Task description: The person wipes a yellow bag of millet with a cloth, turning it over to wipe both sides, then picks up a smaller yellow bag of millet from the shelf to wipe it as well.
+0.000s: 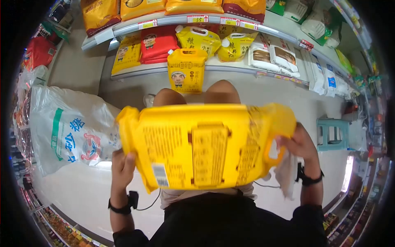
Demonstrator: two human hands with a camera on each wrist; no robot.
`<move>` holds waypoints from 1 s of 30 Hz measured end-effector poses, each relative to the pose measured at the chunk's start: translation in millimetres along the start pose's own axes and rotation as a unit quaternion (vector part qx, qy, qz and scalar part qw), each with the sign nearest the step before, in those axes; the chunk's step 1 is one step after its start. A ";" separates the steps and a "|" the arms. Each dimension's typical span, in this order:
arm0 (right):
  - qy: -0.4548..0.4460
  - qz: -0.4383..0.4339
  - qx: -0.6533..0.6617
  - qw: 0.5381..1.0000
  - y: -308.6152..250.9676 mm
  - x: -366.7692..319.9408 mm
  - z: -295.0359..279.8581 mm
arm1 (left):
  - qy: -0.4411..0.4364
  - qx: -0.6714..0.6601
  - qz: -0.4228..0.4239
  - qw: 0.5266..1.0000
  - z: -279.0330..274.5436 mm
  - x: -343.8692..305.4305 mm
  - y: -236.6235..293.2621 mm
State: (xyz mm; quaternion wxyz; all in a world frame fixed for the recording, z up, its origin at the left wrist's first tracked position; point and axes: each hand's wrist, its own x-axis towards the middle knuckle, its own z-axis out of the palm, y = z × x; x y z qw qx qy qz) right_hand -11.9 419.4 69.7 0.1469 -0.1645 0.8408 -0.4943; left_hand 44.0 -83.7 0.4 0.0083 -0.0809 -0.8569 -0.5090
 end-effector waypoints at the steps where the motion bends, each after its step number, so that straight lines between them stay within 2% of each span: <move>1: -0.026 0.074 0.032 0.996 10.0 14.2 -3.8 | -0.002 -0.014 -0.048 0.999 11.6 7.3 -17.2; 3: 0.006 0.037 -0.001 0.999 51.6 47.5 6.0 | 0.043 -0.115 -0.123 0.985 43.2 15.6 -67.5; 4: 0.002 0.036 0.000 0.999 62.0 56.2 11.6 | 0.074 -0.117 -0.145 0.980 53.4 22.2 -67.3; 6: 0.069 0.157 0.052 0.984 75.8 71.7 20.7 | 0.135 -0.199 -0.189 0.952 67.1 28.0 -59.7; 7: 0.053 0.125 0.073 0.988 79.9 74.7 20.1 | 0.138 -0.199 -0.195 0.950 65.0 27.5 -64.3; 8: 0.044 0.129 0.073 0.988 81.8 74.5 23.1 | 0.119 -0.180 -0.211 0.953 62.9 23.1 -71.1; 10: 0.071 0.186 0.131 0.971 83.5 72.6 28.5 | 0.106 -0.163 -0.230 0.954 69.1 19.5 -74.5; 12: 0.082 0.177 0.116 0.974 101.2 73.5 37.3 | 0.170 -0.278 -0.258 0.910 82.6 22.1 -74.7; 14: 0.100 0.173 0.096 0.975 112.4 67.4 40.7 | 0.168 -0.287 -0.264 0.906 83.1 21.6 -76.0; 17: 0.096 0.185 0.198 0.958 110.6 65.0 52.8 | 0.176 -0.300 -0.257 0.901 84.2 20.3 -75.2; 20: 0.136 0.186 0.191 0.954 107.9 60.7 57.5 | 0.199 -0.316 -0.260 0.890 87.1 19.3 -61.5; 21: 0.135 0.155 0.114 0.972 109.8 60.6 56.3 | 0.214 -0.326 -0.265 0.882 87.4 18.7 -57.7; 22: 0.138 0.157 0.110 0.972 108.6 58.5 52.6 | 0.211 -0.329 -0.265 0.881 87.1 17.7 -57.7; 24: 0.194 0.180 0.017 0.964 100.5 55.7 44.3 | 0.192 -0.244 -0.233 0.922 83.4 13.8 -60.3; 28: 0.247 0.156 -0.095 0.952 95.6 69.9 17.4 | 0.174 -0.220 -0.196 0.940 79.1 12.3 -57.2; 30: 0.307 0.061 -0.185 0.931 94.6 82.2 6.1 | 0.125 0.004 -0.138 0.982 72.3 9.7 -48.2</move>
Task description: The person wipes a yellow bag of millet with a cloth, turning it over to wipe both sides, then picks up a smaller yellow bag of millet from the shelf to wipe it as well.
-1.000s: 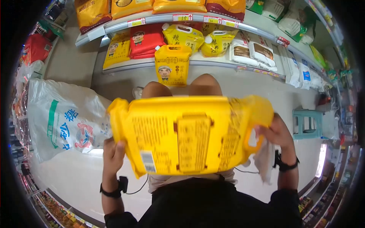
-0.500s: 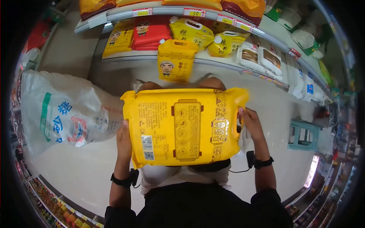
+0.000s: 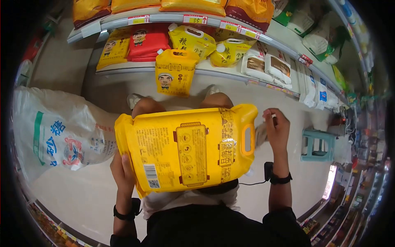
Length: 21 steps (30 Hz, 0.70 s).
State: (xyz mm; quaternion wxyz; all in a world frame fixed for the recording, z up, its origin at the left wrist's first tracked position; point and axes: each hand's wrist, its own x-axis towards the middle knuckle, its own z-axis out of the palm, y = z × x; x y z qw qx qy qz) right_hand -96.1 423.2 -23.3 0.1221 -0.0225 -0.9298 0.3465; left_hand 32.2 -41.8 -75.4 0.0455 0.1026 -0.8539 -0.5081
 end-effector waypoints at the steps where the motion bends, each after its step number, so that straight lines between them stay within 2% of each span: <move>1: 0.006 -0.023 -0.015 1.000 -18.0 7.5 -4.8 | 0.002 -0.002 0.000 1.000 -1.2 -7.1 4.2; 2: 0.007 -0.025 -0.017 1.000 -30.4 14.6 -4.5 | 0.012 0.026 0.027 0.999 -0.1 -17.2 8.7; 4: -0.044 -0.154 -0.013 0.987 -50.2 26.3 -1.2 | 0.018 0.049 0.054 0.997 3.1 -31.1 19.2; 5: -0.071 -0.181 -0.055 0.979 -59.6 32.5 -2.1 | 0.030 0.059 0.076 0.995 4.0 -38.1 26.9; 9: -0.120 -0.195 -0.099 0.968 -75.2 60.4 7.9 | 0.061 0.097 0.134 0.984 1.6 -62.8 34.3; 11: -0.211 -0.192 -0.112 0.952 -81.7 75.3 16.9 | 0.061 0.138 0.166 0.975 -1.7 -77.6 34.9; 12: -0.212 -0.191 -0.115 0.952 -86.4 81.3 22.2 | 0.060 0.135 0.165 0.975 -4.4 -86.2 35.2; 14: -0.347 -0.203 -0.149 0.903 -96.9 92.9 30.0 | 0.036 0.149 0.191 0.970 -7.0 -96.6 38.8; 15: -0.349 -0.201 -0.155 0.902 -100.6 98.9 32.7 | 0.034 0.146 0.203 0.968 -6.2 -95.4 45.8; 17: -0.459 -0.186 -0.226 0.839 -107.2 107.8 37.0 | 0.038 0.148 0.216 0.964 -5.0 -99.3 42.8; 19: -0.468 -0.183 -0.262 0.824 -111.4 109.0 40.3 | 0.045 0.157 0.228 0.960 -2.4 -102.0 41.4; 21: -0.473 -0.180 -0.291 0.812 -108.9 108.4 45.6 | 0.019 0.109 0.236 0.965 -1.7 -97.4 41.0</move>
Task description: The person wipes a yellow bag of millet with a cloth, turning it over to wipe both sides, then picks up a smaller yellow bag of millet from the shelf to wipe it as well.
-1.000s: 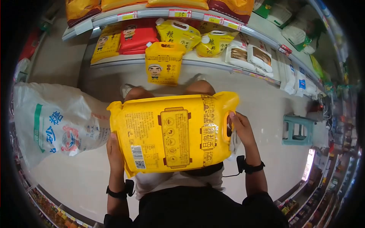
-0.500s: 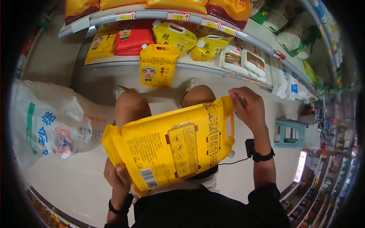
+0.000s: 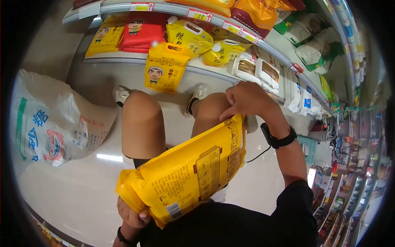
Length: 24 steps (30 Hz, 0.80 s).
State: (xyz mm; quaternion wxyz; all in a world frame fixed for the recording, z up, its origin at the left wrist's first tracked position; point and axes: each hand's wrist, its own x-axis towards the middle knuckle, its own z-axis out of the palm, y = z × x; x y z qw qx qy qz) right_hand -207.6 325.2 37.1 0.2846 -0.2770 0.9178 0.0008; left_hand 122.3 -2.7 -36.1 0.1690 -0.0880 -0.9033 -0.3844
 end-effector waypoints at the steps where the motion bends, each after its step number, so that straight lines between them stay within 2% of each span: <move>1: 0.139 0.022 -0.054 0.989 4.9 2.8 8.9 | -0.001 0.001 -0.002 1.000 1.1 -1.1 -1.2; 2: 0.275 0.044 -0.106 0.955 8.3 3.5 13.6 | 0.005 0.006 -0.004 1.000 4.2 -3.3 -2.4; 3: 0.275 0.040 -0.105 0.955 10.6 1.8 10.4 | 0.013 0.012 -0.008 1.000 6.0 -3.9 -2.9; 5: 0.410 0.073 0.028 0.909 16.2 -5.7 -0.1 | 0.004 0.011 -0.010 1.000 3.3 2.4 -4.6; 7: 0.394 0.064 0.018 0.917 17.2 -16.1 1.1 | -0.021 -0.020 -0.007 1.000 -1.6 6.4 -8.2; 10: 0.385 0.088 0.025 0.918 17.4 -27.6 10.6 | 0.000 -0.021 -0.033 0.999 0.4 7.4 -6.2; 11: 0.397 0.089 0.029 0.913 19.7 -33.2 12.4 | 0.009 -0.038 -0.055 0.998 0.3 12.7 -5.5; 13: 0.447 0.129 0.093 0.881 32.4 -45.4 11.5 | 0.023 -0.034 -0.030 0.999 -5.2 36.6 -5.1; 15: 0.427 0.157 0.119 0.883 49.3 -69.2 11.3 | 0.040 -0.011 -0.070 0.997 -15.4 58.0 -0.7; 18: 0.443 0.070 0.313 0.837 44.5 -106.6 4.1 | 0.046 -0.035 -0.174 0.983 -15.1 87.9 -17.0; 19: 0.441 0.024 0.368 0.819 33.8 -121.1 -5.5 | 0.038 -0.024 -0.170 0.984 -14.8 92.1 -32.2; 21: 0.473 0.013 0.367 0.801 3.7 -138.0 -17.4 | -0.035 0.075 -0.138 0.987 -13.7 107.9 -68.8; 22: 0.491 -0.011 0.312 0.814 -7.0 -144.7 -19.8 | -0.041 0.082 -0.134 0.987 -16.0 112.2 -69.1; 23: 0.507 -0.037 0.252 0.824 -17.7 -149.3 -22.5 | -0.077 0.087 -0.160 0.980 -17.3 116.4 -68.5; 24: 0.480 -0.109 0.294 0.819 -32.3 -151.5 -23.1 | -0.109 0.093 -0.187 0.972 -21.2 119.3 -67.4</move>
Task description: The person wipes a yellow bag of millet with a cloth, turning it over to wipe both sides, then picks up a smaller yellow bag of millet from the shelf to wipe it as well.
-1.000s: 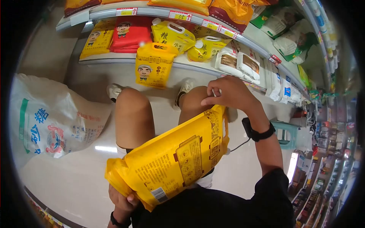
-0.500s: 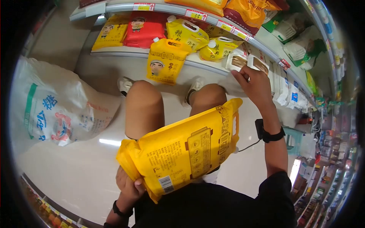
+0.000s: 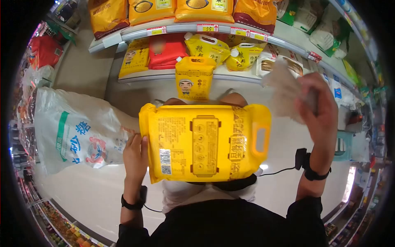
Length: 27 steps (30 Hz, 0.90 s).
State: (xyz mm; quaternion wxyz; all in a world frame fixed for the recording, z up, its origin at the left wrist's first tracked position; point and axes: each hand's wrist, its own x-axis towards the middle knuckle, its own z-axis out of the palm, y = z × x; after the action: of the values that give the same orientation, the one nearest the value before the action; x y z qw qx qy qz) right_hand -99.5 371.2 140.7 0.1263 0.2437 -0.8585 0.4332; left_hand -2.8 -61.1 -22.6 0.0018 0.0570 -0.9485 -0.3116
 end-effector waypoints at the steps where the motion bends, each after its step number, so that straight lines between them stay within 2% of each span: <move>1: -0.035 -0.032 0.074 0.996 -13.6 -4.0 9.8 | 0.002 0.009 0.001 1.000 -6.8 -1.7 10.4; 3: -0.161 -0.087 0.145 0.972 -40.6 -11.7 29.8 | 0.112 0.062 0.164 0.978 -15.2 -13.7 44.9; 5: -0.247 -0.086 0.255 0.931 -68.8 -19.0 52.1 | 0.060 -0.001 0.231 0.971 -29.5 -33.7 75.8; 7: -0.246 -0.121 0.235 0.932 -77.2 -33.3 74.5 | -0.020 -0.173 0.310 0.935 -23.6 -44.3 90.9; 8: -0.245 -0.137 0.222 0.934 -79.3 -35.4 82.8 | -0.083 -0.182 0.276 0.940 -22.5 -52.6 92.8; 9: -0.250 -0.141 0.224 0.931 -79.0 -39.4 87.4 | -0.077 -0.182 0.271 0.942 -22.4 -58.4 88.0; 11: -0.258 -0.060 0.186 0.946 -77.7 -48.0 91.5 | -0.293 -0.303 0.212 0.882 -19.6 -64.0 76.8; 13: -0.263 0.011 0.166 0.950 -74.7 -58.2 91.8 | -0.333 -0.437 0.204 0.810 -11.4 -66.2 80.1; 16: -0.266 0.043 0.171 0.948 -68.2 -68.0 91.8 | -0.293 -0.454 0.200 0.817 1.5 -69.3 96.0; 18: -0.298 0.110 0.177 0.932 -66.0 -74.3 95.4 | -0.263 -0.245 0.192 0.913 8.8 -70.3 96.5; 19: -0.300 0.115 0.177 0.930 -65.8 -75.9 97.9 | -0.212 -0.283 0.186 0.917 4.7 -66.1 103.6; 21: -0.205 0.067 0.056 0.975 -66.5 -77.0 103.9 | -0.188 -0.296 0.159 0.923 -2.0 -64.2 104.4; 22: -0.195 0.086 0.061 0.975 -67.6 -77.0 106.8 | -0.186 -0.293 0.157 0.925 -7.7 -62.7 108.9; 23: -0.195 0.082 0.066 0.975 -66.8 -77.2 109.3 | -0.192 -0.320 0.116 0.920 -14.8 -61.1 114.3; 24: -0.138 0.017 -0.027 0.990 -65.9 -78.1 113.1 | -0.196 -0.346 0.072 0.915 -19.2 -61.2 117.6; 25: -0.077 -0.051 -0.117 0.989 -65.0 -78.8 118.5 | -0.189 -0.341 0.068 0.918 -17.0 -62.2 117.4; 27: -0.087 -0.089 -0.053 0.991 -69.6 -89.2 123.2 | -0.122 -0.305 0.133 0.935 -8.5 -60.3 113.7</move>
State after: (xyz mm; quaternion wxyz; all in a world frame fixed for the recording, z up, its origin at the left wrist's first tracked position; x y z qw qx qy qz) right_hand 12.3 264.3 77.0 0.1020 0.3489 -0.8628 0.3513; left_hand 45.3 31.4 53.4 -0.0551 -0.1110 -0.7996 -0.5876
